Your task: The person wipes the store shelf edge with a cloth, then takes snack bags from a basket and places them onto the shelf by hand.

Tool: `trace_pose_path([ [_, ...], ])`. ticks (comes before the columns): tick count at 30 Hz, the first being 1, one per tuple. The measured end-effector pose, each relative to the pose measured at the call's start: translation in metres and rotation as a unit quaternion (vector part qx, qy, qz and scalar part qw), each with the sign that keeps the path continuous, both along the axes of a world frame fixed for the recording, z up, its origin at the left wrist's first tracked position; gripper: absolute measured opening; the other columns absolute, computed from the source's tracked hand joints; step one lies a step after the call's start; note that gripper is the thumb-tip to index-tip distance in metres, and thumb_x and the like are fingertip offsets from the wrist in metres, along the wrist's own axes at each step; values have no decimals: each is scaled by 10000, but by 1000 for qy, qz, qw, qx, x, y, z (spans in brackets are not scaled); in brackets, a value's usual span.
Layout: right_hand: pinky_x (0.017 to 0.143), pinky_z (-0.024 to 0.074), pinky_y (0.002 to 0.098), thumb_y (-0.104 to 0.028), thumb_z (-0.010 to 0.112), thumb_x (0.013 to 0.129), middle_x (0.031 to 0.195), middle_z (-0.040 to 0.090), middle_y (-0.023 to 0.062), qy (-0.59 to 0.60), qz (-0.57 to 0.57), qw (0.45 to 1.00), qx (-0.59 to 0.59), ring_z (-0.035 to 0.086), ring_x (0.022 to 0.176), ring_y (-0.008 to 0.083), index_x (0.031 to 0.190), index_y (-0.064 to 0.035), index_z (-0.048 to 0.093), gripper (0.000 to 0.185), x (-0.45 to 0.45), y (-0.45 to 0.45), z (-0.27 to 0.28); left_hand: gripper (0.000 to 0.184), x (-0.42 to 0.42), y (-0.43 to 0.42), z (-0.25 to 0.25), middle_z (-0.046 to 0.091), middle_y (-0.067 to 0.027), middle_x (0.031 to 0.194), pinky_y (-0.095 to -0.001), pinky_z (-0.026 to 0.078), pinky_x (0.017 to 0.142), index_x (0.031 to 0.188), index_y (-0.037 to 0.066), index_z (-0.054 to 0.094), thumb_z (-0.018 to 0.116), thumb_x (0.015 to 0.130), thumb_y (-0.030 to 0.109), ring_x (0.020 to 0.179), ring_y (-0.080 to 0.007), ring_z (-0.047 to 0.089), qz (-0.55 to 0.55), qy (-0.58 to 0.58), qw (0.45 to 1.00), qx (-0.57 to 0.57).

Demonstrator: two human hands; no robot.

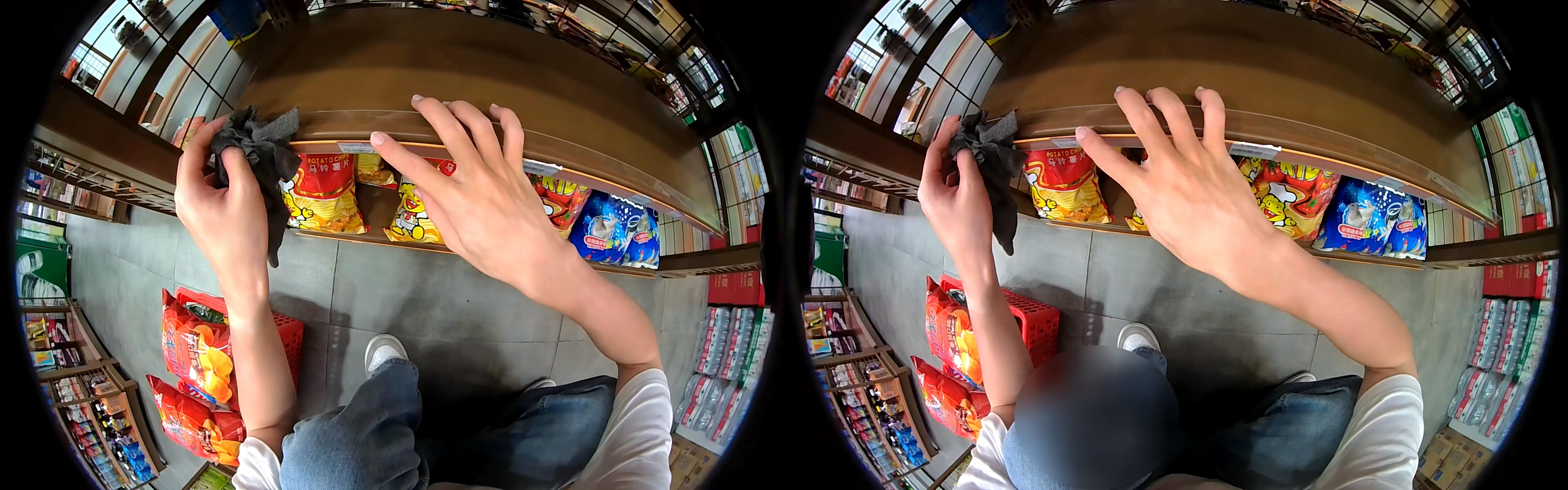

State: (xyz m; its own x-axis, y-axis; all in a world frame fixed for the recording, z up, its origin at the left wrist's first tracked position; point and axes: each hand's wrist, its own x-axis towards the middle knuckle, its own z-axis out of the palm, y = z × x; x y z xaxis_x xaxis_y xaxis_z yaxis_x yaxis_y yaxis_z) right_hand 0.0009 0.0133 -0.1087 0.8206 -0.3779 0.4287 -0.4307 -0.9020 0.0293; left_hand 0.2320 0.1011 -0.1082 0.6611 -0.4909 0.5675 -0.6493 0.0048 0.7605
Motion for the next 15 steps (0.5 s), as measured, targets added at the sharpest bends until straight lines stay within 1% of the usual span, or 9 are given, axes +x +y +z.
trace_pose_path([
  [4,1059,298,578,-93,709,833,1440,416,186,-2,1,1000,3,421,1270,363,1429,-204,513,638,0,0,0,339,-2,-1,0,689,-35,1039,-179,478,673,1252,-25,638,508,939,-31,792,-33,594,-3,14,1000,-6],
  [6,1060,297,581,-93,711,832,1443,414,183,0,-2,1000,-2,416,1276,364,1429,-208,511,639,-1,0,-2,345,-2,-2,-1,687,-28,1044,-171,469,666,1256,-18,638,508,938,-34,781,-26,586,-5,-25,999,-26],
  [7,1060,297,581,-93,711,832,1443,414,183,1,-2,1000,-3,416,1276,364,1429,-208,511,639,1,0,-1,345,0,0,-1,687,-28,1044,-171,469,666,1256,-18,638,508,938,-34,781,-26,586,-5,-25,999,-27],
  [9,1063,295,583,-96,712,831,1448,411,181,-7,-1,1000,-1,413,1281,365,1426,-211,512,639,1,0,-2,346,0,2,-1,687,-31,1072,-168,466,677,1261,-18,634,508,940,-35,796,-25,587,-14,4,1000,-6],
  [13,1068,291,583,-97,707,835,1451,409,180,-17,3,1000,16,411,1286,369,1421,-215,514,628,2,1,1,333,2,5,0,689,-43,1099,-167,464,694,1254,-31,628,506,944,-37,814,-25,585,-12,4,1000,3],
  [15,1074,286,584,-100,695,847,1453,409,179,-16,4,999,28,415,1288,370,1411,-213,523,599,2,1,2,313,5,5,-5,684,-41,1105,-173,466,710,1240,-39,624,507,950,-38,841,-33,593,-54,-6,998,-41],
])
